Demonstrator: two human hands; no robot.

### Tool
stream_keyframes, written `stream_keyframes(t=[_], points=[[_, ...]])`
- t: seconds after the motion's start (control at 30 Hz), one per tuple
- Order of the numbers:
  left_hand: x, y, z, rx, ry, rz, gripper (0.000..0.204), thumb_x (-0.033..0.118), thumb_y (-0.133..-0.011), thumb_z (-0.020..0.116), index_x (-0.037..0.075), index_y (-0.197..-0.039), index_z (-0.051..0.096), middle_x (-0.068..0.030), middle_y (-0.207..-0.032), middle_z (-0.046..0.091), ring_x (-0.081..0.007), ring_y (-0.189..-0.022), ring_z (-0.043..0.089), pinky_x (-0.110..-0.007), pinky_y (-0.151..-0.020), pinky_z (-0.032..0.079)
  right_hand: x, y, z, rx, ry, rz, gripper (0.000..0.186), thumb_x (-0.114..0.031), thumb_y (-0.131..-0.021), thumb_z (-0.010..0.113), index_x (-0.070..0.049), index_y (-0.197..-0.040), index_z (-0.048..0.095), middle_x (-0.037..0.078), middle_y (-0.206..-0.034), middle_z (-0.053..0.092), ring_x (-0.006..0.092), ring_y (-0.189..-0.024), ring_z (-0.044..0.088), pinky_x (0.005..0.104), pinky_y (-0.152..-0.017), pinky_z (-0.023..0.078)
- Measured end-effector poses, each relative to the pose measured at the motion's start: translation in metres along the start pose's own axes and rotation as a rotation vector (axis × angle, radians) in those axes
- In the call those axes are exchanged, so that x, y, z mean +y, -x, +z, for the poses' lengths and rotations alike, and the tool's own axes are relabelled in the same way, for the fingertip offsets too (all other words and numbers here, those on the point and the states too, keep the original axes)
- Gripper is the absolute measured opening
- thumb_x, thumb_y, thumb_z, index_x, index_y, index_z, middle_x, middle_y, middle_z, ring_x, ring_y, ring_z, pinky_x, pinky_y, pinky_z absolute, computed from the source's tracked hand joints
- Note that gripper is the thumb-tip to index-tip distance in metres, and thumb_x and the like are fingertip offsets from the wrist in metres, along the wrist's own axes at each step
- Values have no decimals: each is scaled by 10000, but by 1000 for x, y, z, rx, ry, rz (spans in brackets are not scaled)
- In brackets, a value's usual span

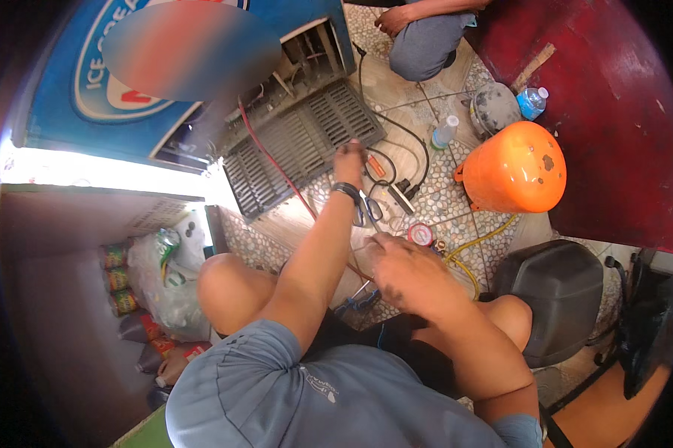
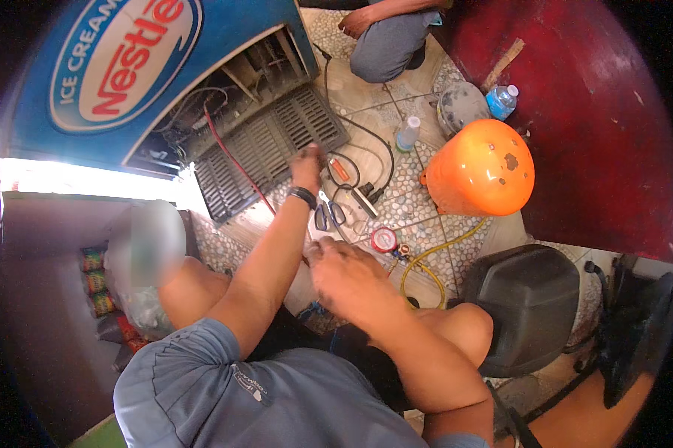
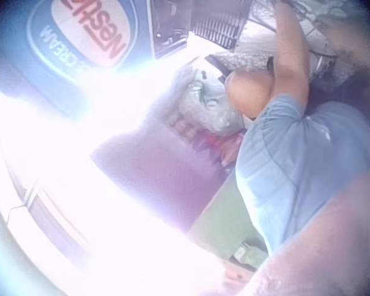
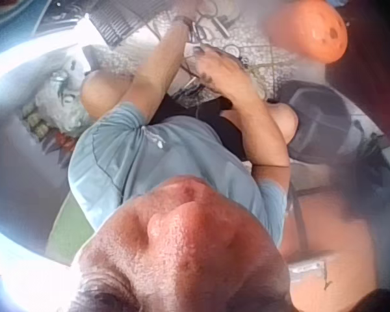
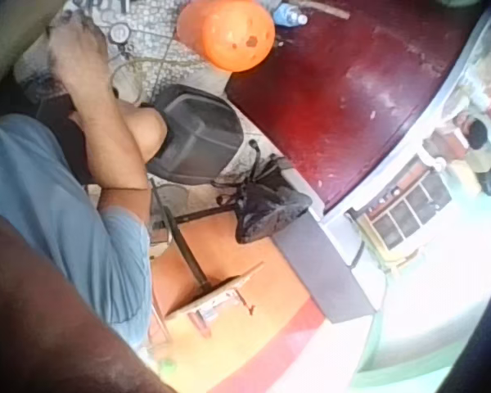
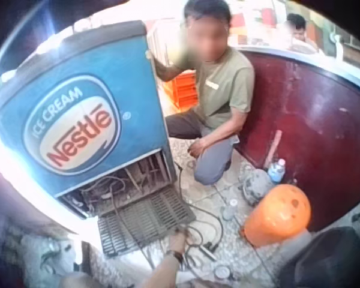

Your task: The person inspects the interior and lower components of a chest freezer, then uses a pressure gauge and a small bottle to check for leaks in the cooling system while sitting on the floor.

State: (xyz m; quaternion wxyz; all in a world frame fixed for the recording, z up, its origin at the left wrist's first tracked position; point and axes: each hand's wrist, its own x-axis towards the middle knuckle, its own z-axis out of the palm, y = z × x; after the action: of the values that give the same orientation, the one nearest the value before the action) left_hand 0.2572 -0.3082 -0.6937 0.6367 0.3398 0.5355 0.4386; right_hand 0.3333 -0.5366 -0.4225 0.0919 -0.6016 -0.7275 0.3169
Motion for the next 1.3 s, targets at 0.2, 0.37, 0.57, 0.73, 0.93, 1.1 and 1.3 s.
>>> stream_keyframes(t=[0.2,0.37,0.57,0.73,0.93,1.1,1.3], points=[[-67,23,79,-435,-671,266,845,326,-802,863,48,-1476,437,-223,-1436,518,-381,-1314,530,-465,-1086,459,21,0,8,-97,150,258,503,-117,-918,618,27,-1390,522,245,-1375,581,402,-1228,615,462,-1037,518],[-63,-1,158,-575,-879,396,995,415,-848,823,61,-1603,280,-216,-1570,416,-401,-1483,350,-471,-1205,353,1,35,15,-23,218,480,521,-175,-959,631,-12,-1438,508,223,-1417,574,401,-1249,606,469,-1038,519],[-69,-53,151,-645,-879,368,778,482,-910,719,53,-1495,438,-231,-1314,645,-407,-1232,611,-495,-1065,472,-3,29,36,-157,80,525,499,-189,-977,619,2,-1427,517,238,-1409,576,411,-1284,580,471,-1070,490],[-33,13,129,-514,-498,314,704,494,-892,726,17,-1375,543,-259,-1218,689,-428,-1122,673,-519,-956,529,3,33,24,-160,87,500,505,-192,-981,600,4,-1438,510,243,-1425,559,413,-1297,570,465,-1084,481],[2,19,54,-357,-547,340,625,489,-909,717,-2,-1275,591,-292,-1084,714,-460,-1042,686,-518,-916,531,9,-3,1,-163,71,291,521,-188,-974,589,24,-1442,502,266,-1414,559,434,-1290,569,461,-1086,483],[16,4,18,-242,-582,348,562,420,-897,761,-12,-1231,629,-248,-1055,744,-386,-993,732,-451,-886,556,28,-20,-1,-160,85,116,486,-177,-967,594,55,-1389,526,294,-1392,562,433,-1263,584,462,-1081,485],[2,-24,-1,-317,-490,360,544,380,-885,810,-19,-1218,653,-187,-1119,753,-316,-1040,730,-444,-913,545,29,-29,5,-173,26,89,494,-168,-960,604,59,-1392,523,303,-1382,567,442,-1262,580,456,-1090,479]])
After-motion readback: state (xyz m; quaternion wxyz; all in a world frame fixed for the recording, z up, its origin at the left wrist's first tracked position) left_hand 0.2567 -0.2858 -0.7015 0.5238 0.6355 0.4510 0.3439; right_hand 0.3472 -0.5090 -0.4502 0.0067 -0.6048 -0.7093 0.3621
